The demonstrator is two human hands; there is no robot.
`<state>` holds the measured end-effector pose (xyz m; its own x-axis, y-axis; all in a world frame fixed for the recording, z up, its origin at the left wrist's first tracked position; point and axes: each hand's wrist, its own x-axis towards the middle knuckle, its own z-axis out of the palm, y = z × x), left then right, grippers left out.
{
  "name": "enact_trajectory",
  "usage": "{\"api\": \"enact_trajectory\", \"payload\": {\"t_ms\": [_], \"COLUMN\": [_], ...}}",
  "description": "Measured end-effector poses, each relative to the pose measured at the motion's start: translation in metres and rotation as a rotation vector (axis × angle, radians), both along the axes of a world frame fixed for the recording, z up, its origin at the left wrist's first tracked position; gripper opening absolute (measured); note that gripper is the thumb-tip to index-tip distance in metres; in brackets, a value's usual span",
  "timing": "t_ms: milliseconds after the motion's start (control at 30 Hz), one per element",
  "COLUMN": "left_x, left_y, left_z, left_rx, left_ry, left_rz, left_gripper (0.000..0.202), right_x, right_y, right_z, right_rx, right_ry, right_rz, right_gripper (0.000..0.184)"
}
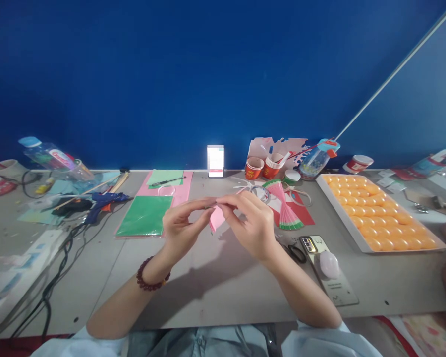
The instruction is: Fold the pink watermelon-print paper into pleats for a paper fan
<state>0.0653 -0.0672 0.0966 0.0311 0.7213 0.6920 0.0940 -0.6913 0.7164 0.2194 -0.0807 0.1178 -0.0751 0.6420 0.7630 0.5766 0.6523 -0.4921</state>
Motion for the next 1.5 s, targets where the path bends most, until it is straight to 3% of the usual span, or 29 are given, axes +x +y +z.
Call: {"api": "enact_trajectory", "payload": {"t_ms": [100,233,333,467,667,767,867,967,1067,1167,1267,1500], "left_x": [-0.001,-0.003,-0.005,-0.011,-0.032,-0.047,-0.063,-0.079,-0.089,-0.092,-0.088,-0.067], "left_y": [0.002,0.012,0.024,0.036,0.044,0.041,0.031,0.017,0.003,-0.007,-0.009,0.011], "left_z": [-0.001,-0.007,-0.011,-0.014,-0.028,-0.048,-0.073,-0.092,-0.105,-0.112,-0.116,-0.11], "left_rx": [-0.116,-0.307,-0.451,-0.588,-0.688,-0.725,-0.709,-0.659,-0.564,-0.448,-0.361,-0.224], "left_ry": [-0.071,-0.295,-0.451,-0.599,-0.62,-0.508,-0.244,0.148,0.496,0.806,1.049,1.181], "left_rz": [-0.038,0.031,0.065,0.088,0.077,0.072,0.08,0.113,0.141,0.194,0.246,0.212], "left_gripper": [0.009,0.011,0.017,0.021,0.025,0.033,0.03,0.02,0.012,0.012,0.015,0.02], "right_x": [-0.003,-0.011,-0.018,-0.026,-0.014,0.003,0.019,0.031,0.043,0.056,0.067,0.072], "right_y": [0.001,0.0,0.0,0.002,0.009,0.017,0.026,0.03,0.027,0.022,0.02,0.035], "right_z": [0.0,-0.006,-0.016,-0.034,-0.058,-0.075,-0.097,-0.115,-0.124,-0.128,-0.131,-0.141], "right_rx": [-0.031,-0.077,-0.118,-0.087,-0.084,-0.046,-0.05,-0.195,-0.436,-0.58,-0.607,-0.571], "right_ry": [0.025,0.014,-0.144,-0.456,-0.624,-0.685,-0.779,-0.773,-0.708,-0.627,-0.565,-0.477], "right_rz": [-0.015,0.057,0.057,-0.081,-0.149,-0.113,-0.053,0.022,0.11,0.192,0.237,0.143], "right_gripper": [0.019,0.018,0.018,0.025,0.014,0.011,0.014,0.025,0.031,0.022,0.017,0.016]}}
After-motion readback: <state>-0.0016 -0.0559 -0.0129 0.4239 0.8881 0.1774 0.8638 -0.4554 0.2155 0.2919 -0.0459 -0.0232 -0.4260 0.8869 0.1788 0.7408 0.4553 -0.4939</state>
